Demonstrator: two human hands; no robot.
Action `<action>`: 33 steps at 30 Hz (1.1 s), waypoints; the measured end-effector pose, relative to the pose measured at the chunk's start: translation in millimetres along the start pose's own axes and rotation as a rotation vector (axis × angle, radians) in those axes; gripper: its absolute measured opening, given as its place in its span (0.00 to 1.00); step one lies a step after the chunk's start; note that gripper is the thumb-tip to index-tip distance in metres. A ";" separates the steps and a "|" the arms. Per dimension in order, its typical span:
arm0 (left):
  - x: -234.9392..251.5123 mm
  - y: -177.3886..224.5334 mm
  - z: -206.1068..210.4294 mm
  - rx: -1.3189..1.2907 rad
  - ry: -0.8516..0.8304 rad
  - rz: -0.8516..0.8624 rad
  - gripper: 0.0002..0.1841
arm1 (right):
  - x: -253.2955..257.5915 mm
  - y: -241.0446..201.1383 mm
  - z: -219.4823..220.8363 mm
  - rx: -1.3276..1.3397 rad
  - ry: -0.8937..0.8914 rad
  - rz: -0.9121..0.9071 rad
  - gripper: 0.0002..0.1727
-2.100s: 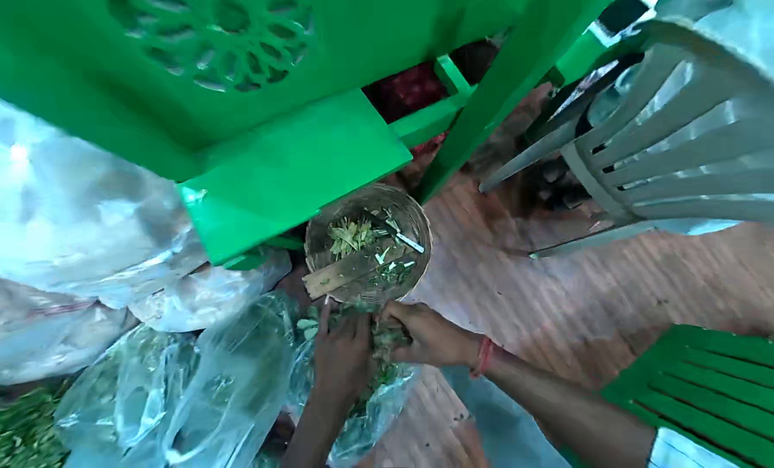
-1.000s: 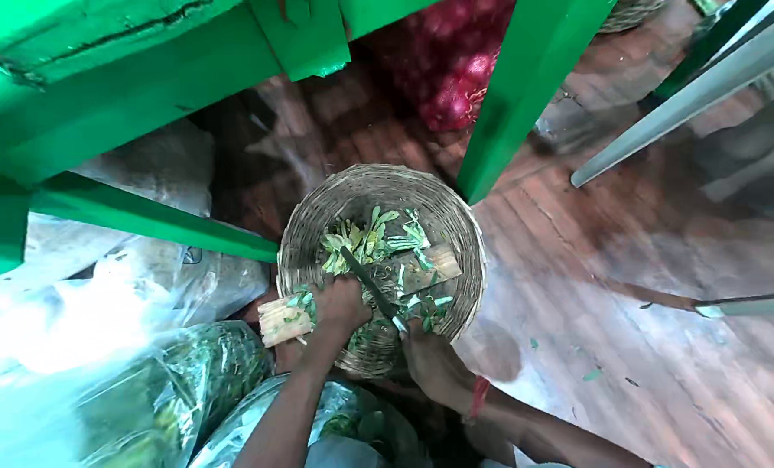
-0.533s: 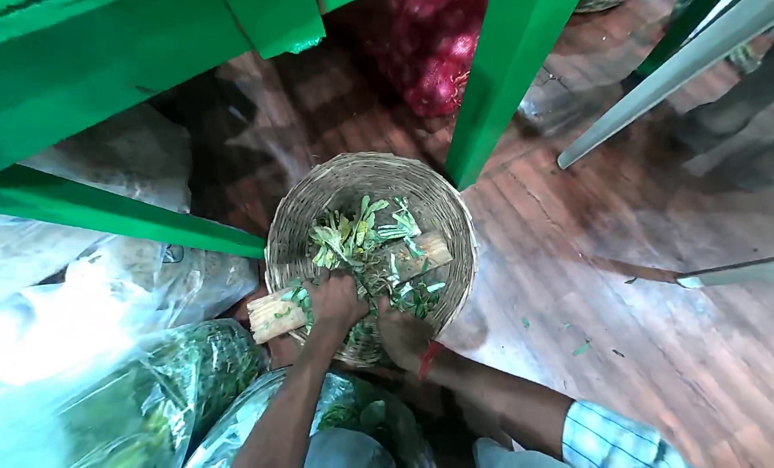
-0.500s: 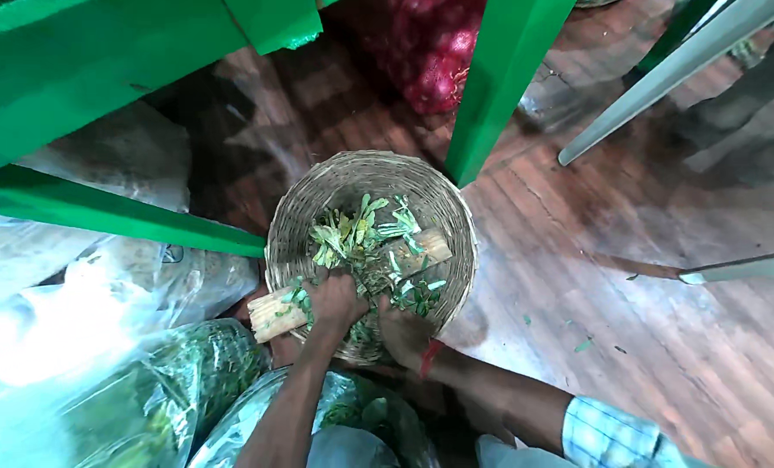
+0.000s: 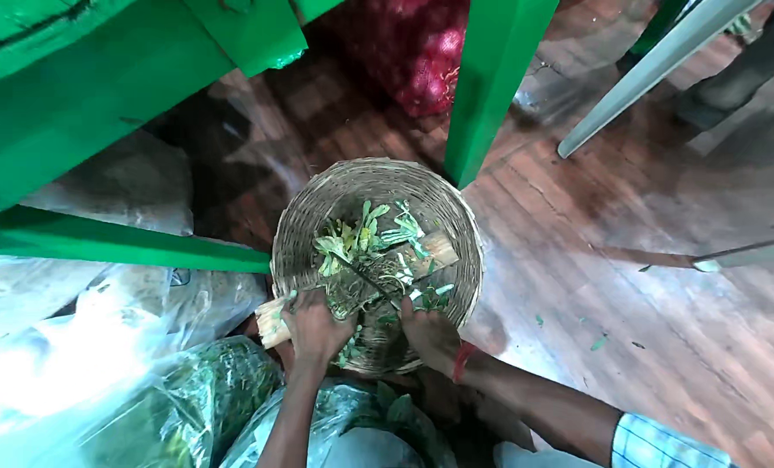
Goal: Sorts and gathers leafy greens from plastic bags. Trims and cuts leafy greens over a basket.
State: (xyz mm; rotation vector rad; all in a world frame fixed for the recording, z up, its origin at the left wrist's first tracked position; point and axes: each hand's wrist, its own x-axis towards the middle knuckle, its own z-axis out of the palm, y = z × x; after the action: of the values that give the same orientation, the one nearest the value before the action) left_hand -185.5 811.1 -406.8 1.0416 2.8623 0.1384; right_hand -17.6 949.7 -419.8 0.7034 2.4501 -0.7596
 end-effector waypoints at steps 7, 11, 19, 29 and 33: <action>-21.5 -25.1 -35.8 -0.619 0.105 -0.216 0.31 | -13.9 20.5 -8.4 0.234 0.126 -0.194 0.24; -16.2 -25.0 -44.0 -0.571 0.044 -0.204 0.29 | -15.5 25.1 1.0 0.306 0.349 -0.251 0.25; 6.8 3.9 -30.6 0.178 -0.199 -0.180 0.36 | -28.9 9.4 28.5 0.139 0.324 -0.193 0.29; 17.8 -9.3 -42.2 0.260 -0.208 -0.270 0.37 | -23.8 27.1 17.1 -0.194 0.239 -0.020 0.19; -0.1 -29.5 -49.9 0.091 -0.051 -0.180 0.41 | -22.6 36.8 2.9 -0.092 0.330 -0.030 0.21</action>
State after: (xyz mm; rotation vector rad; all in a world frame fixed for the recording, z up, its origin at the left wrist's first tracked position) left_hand -210.0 785.8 -360.7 0.7835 2.9214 -0.0313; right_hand 22.1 966.8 -422.9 0.8121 2.7766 -0.5745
